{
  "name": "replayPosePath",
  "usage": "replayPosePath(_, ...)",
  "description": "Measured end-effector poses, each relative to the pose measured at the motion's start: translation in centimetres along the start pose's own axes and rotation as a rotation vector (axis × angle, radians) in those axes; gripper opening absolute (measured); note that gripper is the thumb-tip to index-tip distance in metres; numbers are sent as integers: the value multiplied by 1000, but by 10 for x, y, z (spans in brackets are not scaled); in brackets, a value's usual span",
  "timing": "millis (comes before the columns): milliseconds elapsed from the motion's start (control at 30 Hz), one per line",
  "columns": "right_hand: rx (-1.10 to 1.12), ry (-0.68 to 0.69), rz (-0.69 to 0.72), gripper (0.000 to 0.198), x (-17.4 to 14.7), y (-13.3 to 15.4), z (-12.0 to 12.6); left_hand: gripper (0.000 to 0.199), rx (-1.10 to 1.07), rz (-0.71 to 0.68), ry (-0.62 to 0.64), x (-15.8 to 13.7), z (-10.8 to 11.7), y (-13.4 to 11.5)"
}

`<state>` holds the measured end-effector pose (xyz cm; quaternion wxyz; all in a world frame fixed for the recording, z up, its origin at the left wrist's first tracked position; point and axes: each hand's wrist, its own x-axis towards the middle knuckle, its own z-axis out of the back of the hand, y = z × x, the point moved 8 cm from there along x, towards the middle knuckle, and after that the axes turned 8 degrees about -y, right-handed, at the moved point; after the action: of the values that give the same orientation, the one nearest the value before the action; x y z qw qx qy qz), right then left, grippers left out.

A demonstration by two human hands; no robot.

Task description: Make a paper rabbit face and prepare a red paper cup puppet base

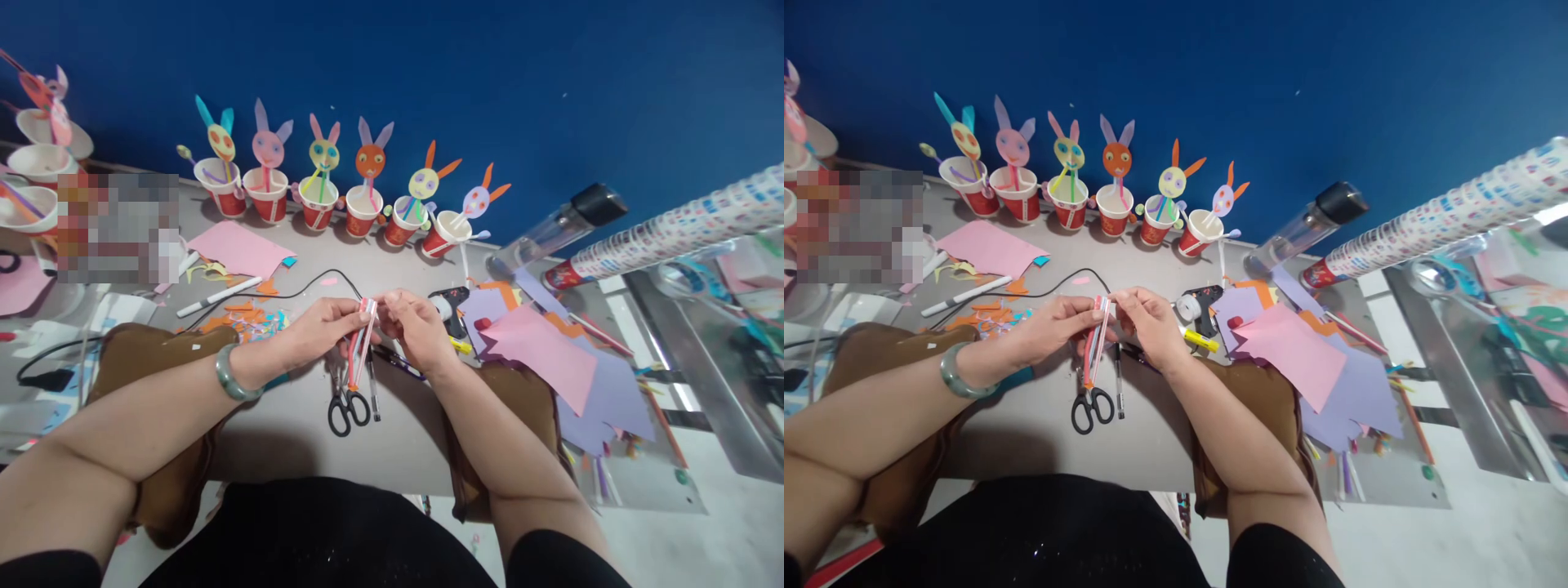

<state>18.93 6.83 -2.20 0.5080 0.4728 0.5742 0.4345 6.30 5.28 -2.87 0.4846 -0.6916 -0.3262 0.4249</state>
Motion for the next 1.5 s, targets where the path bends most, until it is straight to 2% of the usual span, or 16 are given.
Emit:
replayPosePath(333, -109, 32, 24, 42, -3, 6, -4, 54, 3, 23, 23, -1, -2, 11)
replayPosePath(567, -115, 2, 43, 43, -6, 8, -3, 61, 37, -2, 33, -1, -5, 4)
replayPosePath(733, -84, -27, 60, 45, -6, -1, -6, 55, -12, -4, 12, 0, -8, 5)
replayPosePath(833, -171, 7, 80, 46, -2, 3, -6, 49, -61, 13, -23, 1, -6, 8)
replayPosePath(933, -292, -44, 183, 45, 5, 30, 12, 42, -136, 41, -104, 4, 4, 7)
replayPosePath(1067, -313, -307, 455, 34, 3, 84, 62, 34, -209, 42, -259, 8, 25, -1)
replayPosePath(1167, -362, -352, 486, 24, 0, 94, 75, 35, -217, 33, -241, 9, 26, -6)
replayPosePath(1300, -424, -187, 381, 20, 1, 71, 47, 39, -216, 47, -149, 9, 16, -4)
replayPosePath(1433, -336, -7, 269, 27, -1, 43, 7, 41, -181, -10, -23, 7, 5, -4)
replayPosePath(1500, -281, 28, 228, 28, -1, 34, -4, 44, -155, -43, 38, 5, -1, -5)
